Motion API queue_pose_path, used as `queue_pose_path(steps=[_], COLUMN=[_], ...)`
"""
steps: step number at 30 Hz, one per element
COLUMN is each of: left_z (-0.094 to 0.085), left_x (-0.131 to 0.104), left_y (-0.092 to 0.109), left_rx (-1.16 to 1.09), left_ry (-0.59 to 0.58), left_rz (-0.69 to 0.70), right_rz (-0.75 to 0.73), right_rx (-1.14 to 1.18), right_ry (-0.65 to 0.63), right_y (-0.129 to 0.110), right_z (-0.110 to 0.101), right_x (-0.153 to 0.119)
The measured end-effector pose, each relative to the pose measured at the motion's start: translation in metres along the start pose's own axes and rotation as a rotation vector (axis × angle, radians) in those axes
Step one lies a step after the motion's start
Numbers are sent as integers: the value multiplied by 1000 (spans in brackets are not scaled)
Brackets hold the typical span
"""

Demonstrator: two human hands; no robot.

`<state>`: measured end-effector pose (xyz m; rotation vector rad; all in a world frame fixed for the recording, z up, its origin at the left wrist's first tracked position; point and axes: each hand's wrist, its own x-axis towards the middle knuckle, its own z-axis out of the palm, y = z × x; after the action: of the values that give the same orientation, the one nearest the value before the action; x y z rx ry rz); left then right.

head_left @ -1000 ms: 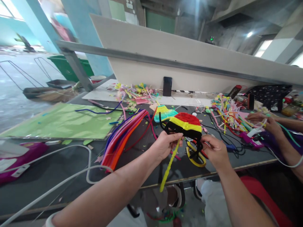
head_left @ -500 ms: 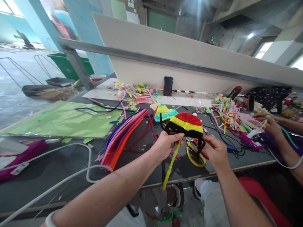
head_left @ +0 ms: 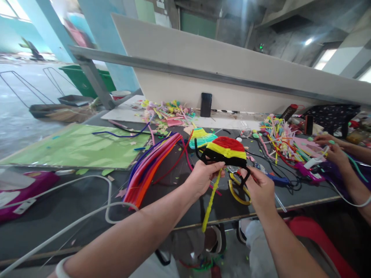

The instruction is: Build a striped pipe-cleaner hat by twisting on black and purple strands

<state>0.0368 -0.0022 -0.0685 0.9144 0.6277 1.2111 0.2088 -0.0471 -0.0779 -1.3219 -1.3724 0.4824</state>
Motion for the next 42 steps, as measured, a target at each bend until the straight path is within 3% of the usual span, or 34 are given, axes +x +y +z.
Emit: queue_pose_path(steps=[3, 7, 14, 23, 42], left_z=[0, -1, 0, 4, 6], left_x=[0, 0, 0, -2, -4], left_y=[-1, -3, -3, -3, -3], left_rx=[5, -18, -52, -55, -99], left_ry=[11, -6, -15, 75, 22], left_rz=[6, 22, 32, -31, 12], right_rz=[-81, -104, 68, 148, -157], right_rx=[-62, 89, 150, 29, -339], right_ry=[21, 23, 93, 127, 173], right_y=[-2, 7, 18, -1, -6], right_z=[-1, -3, 1, 3, 8], right_x=[-1, 3, 9, 7, 9])
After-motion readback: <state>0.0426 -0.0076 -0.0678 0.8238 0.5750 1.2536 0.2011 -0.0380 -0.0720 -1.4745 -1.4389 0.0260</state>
